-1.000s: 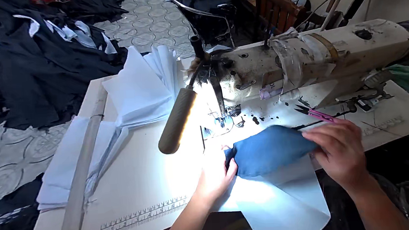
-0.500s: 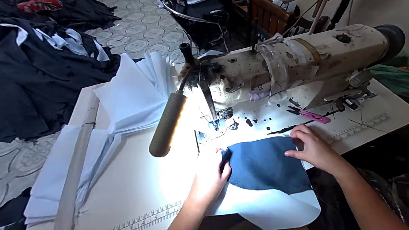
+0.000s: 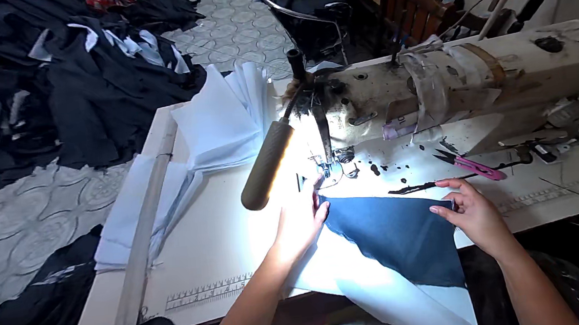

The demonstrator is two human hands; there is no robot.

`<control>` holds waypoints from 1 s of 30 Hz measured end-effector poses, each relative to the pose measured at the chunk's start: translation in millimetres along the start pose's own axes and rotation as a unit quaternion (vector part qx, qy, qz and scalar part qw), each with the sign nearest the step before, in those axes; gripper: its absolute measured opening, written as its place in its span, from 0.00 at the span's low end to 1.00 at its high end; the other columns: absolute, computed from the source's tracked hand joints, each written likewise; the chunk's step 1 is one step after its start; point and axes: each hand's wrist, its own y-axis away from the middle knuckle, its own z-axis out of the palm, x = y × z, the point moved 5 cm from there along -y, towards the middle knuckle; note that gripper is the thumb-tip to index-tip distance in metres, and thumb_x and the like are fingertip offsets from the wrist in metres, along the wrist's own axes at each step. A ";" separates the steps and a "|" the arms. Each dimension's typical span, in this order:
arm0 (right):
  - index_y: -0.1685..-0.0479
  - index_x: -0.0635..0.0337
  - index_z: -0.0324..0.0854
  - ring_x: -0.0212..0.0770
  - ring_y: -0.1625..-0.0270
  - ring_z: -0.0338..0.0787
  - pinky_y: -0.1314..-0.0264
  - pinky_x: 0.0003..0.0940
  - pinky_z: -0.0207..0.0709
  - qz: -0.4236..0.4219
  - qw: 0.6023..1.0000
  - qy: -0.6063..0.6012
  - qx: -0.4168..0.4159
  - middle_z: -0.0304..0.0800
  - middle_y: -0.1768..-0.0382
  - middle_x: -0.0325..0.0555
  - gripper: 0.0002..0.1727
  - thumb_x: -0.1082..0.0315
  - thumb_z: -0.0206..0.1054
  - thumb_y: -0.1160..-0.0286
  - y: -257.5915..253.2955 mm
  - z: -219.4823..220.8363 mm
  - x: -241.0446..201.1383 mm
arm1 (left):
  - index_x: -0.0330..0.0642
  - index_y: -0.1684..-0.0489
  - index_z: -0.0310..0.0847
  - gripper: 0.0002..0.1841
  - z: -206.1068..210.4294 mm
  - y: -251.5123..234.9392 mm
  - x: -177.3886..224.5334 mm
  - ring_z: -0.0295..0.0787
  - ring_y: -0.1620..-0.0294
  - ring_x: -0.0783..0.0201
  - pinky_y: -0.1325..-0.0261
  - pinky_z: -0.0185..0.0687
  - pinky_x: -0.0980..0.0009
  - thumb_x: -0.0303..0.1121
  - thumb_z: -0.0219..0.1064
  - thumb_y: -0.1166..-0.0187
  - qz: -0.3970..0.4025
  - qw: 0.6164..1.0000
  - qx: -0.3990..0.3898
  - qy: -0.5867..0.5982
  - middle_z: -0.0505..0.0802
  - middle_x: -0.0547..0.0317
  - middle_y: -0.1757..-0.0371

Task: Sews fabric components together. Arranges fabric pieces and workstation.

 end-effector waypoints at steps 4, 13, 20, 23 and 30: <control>0.33 0.70 0.74 0.16 0.73 0.81 0.67 0.12 0.75 -0.014 0.999 -0.038 0.011 0.88 0.71 0.33 0.29 0.75 0.75 0.37 0.1 -0.1 2.9 | 0.33 0.21 0.73 0.30 1.4 -3.0 -1.4 0.87 0.65 0.53 0.51 0.81 0.49 0.34 0.71 0.23 -0.005 0.999 0.037 0.013 0.91 0.52 0.67; 0.34 0.70 0.75 0.15 0.72 0.82 0.65 0.12 0.75 -0.020 0.999 -0.028 0.024 0.90 0.69 0.34 0.27 0.73 0.74 0.34 1.5 -0.9 2.6 | 0.36 0.60 0.92 0.12 7.6 -3.7 -0.7 0.92 0.60 0.47 0.51 0.82 0.46 0.36 0.67 0.21 0.056 0.994 0.067 -0.067 0.93 0.46 0.63; 0.32 0.69 0.75 0.21 0.70 0.84 0.63 0.17 0.77 0.000 1.000 -0.012 -0.007 0.91 0.68 0.40 0.26 0.74 0.74 0.32 -2.7 -4.6 1.3 | 0.39 0.40 0.91 0.26 11.2 23.5 4.6 0.88 0.31 0.44 0.28 0.69 0.31 0.48 0.53 0.15 0.157 0.968 0.063 -0.184 0.92 0.48 0.33; 0.33 0.69 0.76 0.24 0.68 0.86 0.62 0.19 0.79 -0.007 1.000 0.010 -0.014 0.93 0.65 0.43 0.26 0.74 0.74 0.32 -12.6 -5.4 -0.6 | 0.39 0.36 0.89 0.26 11.3 25.8 2.8 0.86 0.28 0.44 0.28 0.69 0.32 0.49 0.53 0.15 0.146 0.973 0.061 -0.171 0.91 0.48 0.31; 0.33 0.70 0.78 0.40 0.64 0.82 0.58 0.36 0.76 -0.019 0.992 0.128 -0.013 0.87 0.62 0.54 0.25 0.75 0.75 0.30 -59.2 -9.6 -2.2 | 0.37 0.29 0.84 0.25 14.4 -2.4 12.2 0.82 0.24 0.42 0.23 0.65 0.35 0.45 0.56 0.14 0.120 0.981 0.028 -0.147 0.86 0.43 0.26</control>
